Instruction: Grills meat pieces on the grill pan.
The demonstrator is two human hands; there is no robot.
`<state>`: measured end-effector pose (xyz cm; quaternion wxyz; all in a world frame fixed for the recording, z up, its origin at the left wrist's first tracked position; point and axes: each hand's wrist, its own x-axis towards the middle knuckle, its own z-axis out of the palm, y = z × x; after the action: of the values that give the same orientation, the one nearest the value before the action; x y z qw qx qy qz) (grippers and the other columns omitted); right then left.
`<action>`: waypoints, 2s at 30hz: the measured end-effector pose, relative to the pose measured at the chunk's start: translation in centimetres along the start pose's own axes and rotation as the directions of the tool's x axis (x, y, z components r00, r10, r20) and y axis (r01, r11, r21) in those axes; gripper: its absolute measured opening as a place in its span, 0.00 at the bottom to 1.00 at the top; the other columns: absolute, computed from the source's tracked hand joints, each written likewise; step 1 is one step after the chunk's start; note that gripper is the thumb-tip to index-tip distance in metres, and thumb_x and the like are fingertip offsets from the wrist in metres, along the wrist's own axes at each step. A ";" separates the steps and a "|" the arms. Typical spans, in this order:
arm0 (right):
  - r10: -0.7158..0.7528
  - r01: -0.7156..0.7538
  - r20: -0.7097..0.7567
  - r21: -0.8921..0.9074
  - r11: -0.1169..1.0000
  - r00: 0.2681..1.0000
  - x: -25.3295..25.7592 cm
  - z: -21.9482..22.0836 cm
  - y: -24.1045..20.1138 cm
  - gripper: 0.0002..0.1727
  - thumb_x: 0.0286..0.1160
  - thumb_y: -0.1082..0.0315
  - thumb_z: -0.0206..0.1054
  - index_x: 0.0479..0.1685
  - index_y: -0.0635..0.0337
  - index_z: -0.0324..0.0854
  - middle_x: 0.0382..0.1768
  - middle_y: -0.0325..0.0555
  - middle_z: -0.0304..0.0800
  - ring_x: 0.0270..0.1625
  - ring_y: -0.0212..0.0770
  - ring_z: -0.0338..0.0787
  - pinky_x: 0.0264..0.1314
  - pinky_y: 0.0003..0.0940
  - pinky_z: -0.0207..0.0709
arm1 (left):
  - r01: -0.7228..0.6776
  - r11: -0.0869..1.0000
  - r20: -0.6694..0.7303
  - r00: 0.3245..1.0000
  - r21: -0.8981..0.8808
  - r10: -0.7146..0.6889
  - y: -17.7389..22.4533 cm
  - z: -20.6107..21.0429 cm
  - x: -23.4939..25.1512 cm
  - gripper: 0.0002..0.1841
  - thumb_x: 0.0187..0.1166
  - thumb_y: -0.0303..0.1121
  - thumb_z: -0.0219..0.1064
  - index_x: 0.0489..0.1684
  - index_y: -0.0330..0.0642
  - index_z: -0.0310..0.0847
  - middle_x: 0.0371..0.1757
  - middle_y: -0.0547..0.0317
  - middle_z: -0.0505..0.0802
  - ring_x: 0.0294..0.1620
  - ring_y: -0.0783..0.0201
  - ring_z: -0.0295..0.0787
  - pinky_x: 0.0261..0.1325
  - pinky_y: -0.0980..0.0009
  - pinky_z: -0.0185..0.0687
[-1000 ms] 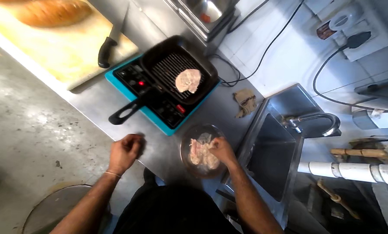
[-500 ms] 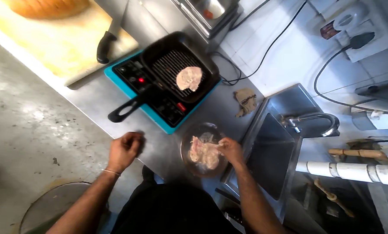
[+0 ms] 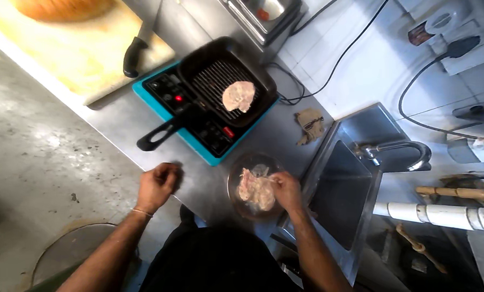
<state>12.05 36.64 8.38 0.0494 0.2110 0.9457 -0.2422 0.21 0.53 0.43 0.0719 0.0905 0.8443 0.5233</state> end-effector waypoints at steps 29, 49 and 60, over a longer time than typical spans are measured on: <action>0.219 -0.165 0.155 -0.303 0.939 0.963 -1.5 5.6 -8.7 0.33 0.69 0.53 0.77 0.69 0.67 0.78 0.68 0.67 0.80 0.64 0.64 0.86 0.63 0.61 0.83 | 0.027 1.000 0.017 0.999 -0.006 -0.027 0.1 -0.1 0.0 0.09 0.81 0.29 0.63 0.49 0.37 0.88 0.28 0.55 0.92 0.22 0.65 0.87 0.30 0.61 0.87; 0.264 -0.295 0.187 0.833 0.468 0.946 -1.8 1.6 1.3 0.08 0.78 0.75 0.63 0.51 0.62 0.84 0.40 0.46 0.91 0.37 0.38 0.90 0.40 0.38 0.88 | 0.011 0.999 0.010 1.000 -0.044 -0.011 -0.5 0.2 0.0 0.09 0.81 0.28 0.63 0.50 0.37 0.88 0.31 0.54 0.93 0.23 0.65 0.88 0.31 0.60 0.88; 0.071 -0.210 0.198 0.889 0.408 0.978 0.6 -6.0 -3.4 0.07 0.70 0.72 0.66 0.43 0.55 0.87 0.34 0.44 0.94 0.30 0.32 0.92 0.31 0.29 0.89 | 0.016 0.996 -0.007 1.000 -0.086 -0.017 -0.6 0.2 0.1 0.09 0.80 0.29 0.63 0.48 0.38 0.88 0.30 0.57 0.93 0.23 0.67 0.88 0.30 0.61 0.90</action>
<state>10.15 37.03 15.07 0.0091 0.2669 0.6399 -0.7205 0.16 0.50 -0.20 0.0769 0.0783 0.8220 0.5589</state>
